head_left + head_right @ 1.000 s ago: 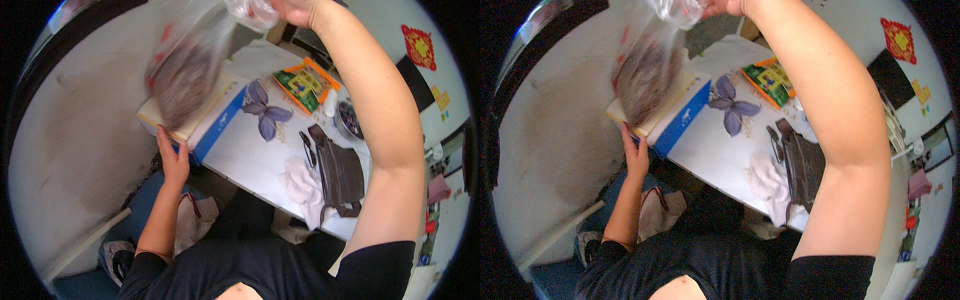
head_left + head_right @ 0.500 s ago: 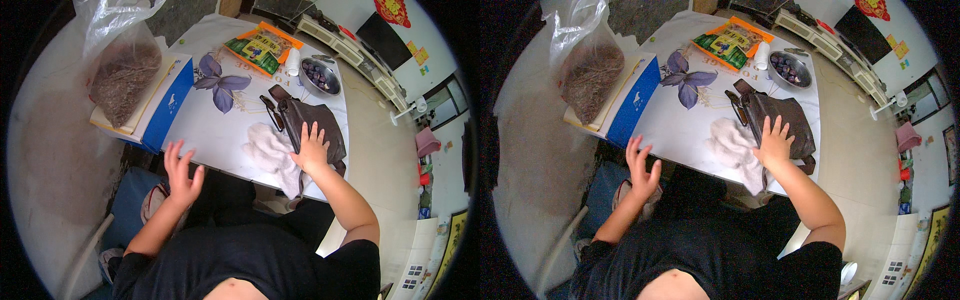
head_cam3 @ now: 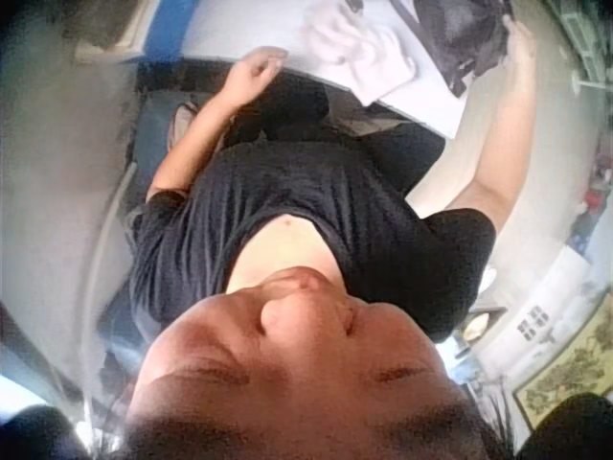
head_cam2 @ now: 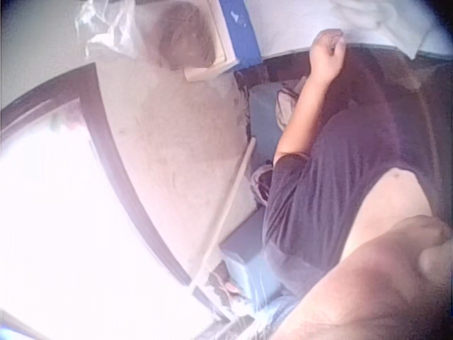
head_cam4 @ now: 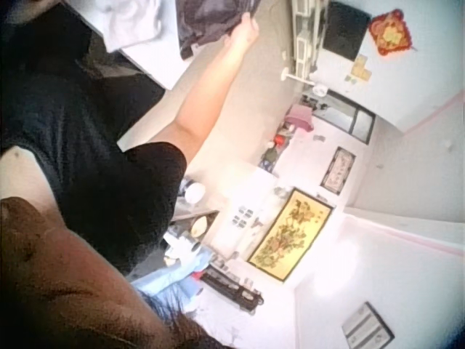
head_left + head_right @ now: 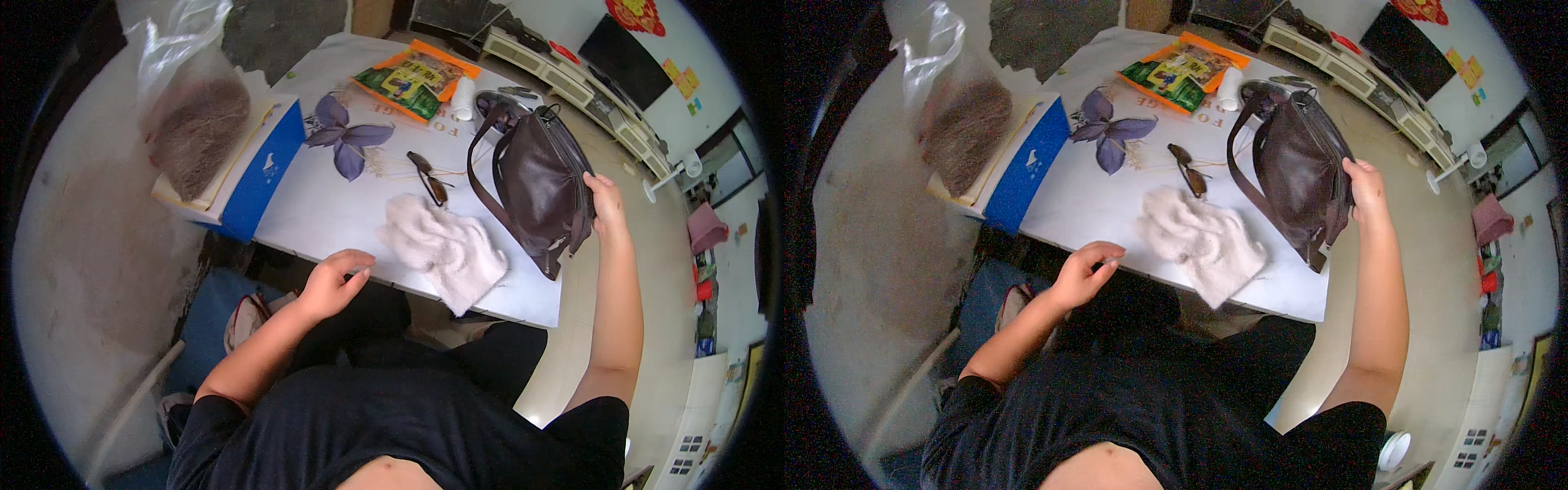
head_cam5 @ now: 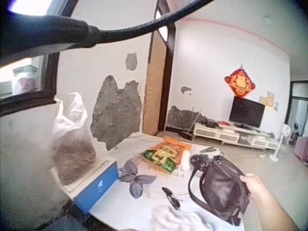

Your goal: The person cleans a window sill and a table using a cloth. They wipe the window sill, move a plastic container, and then wash the cloth in a basin of water. After wringing the cloth, they wipe a table, moving a bag, a box, and a bowl of fruit to clean underneath them.

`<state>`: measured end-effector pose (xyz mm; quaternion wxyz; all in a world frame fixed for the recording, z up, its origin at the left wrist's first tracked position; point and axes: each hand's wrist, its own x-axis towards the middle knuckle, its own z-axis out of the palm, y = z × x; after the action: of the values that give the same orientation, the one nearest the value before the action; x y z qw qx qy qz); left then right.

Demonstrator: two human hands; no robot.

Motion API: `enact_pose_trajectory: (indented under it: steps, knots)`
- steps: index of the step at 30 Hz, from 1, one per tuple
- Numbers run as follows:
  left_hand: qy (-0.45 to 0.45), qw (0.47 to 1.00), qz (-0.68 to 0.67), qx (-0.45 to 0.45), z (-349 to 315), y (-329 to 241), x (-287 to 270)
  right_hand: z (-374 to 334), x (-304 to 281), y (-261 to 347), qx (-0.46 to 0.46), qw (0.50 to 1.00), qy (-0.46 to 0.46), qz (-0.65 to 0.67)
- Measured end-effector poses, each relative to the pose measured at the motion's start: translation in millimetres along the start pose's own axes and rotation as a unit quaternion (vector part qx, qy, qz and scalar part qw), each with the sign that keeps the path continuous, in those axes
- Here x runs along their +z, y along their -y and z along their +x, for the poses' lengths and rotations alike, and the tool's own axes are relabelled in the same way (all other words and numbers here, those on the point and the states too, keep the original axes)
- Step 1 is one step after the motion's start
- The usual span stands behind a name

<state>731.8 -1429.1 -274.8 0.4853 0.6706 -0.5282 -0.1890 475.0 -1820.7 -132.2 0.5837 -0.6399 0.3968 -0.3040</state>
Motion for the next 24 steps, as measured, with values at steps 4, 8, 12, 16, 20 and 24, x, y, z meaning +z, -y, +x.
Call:
enact_pose_trajectory:
  steps: [4,8,12,16,20,24]
  knots:
    - [0.021,0.999,-0.026,0.025,52.2,-12.8,22.4,-31.3,14.6,-9.4,0.024,0.992,-0.008,-0.123]
    - [0.076,0.991,-0.023,0.104,105.0,-49.1,58.5,-50.2,14.1,-11.4,0.025,0.989,0.035,-0.143]
    - [0.103,0.989,0.039,0.102,141.2,-85.6,87.0,-69.0,8.1,5.8,-0.027,0.989,-0.019,-0.144]
    - [0.039,0.987,0.017,0.155,143.8,-89.3,118.9,-92.5,35.8,-6.6,0.016,0.984,0.059,-0.166]
    - [0.047,0.975,0.043,0.213,126.2,-107.7,152.2,-79.9,77.0,-20.0,-0.217,0.901,-0.001,-0.376]
    - [0.068,0.968,0.003,0.24,133.4,-111.5,148.9,-53.5,75.9,-30.2,-0.2,0.844,0.015,-0.498]
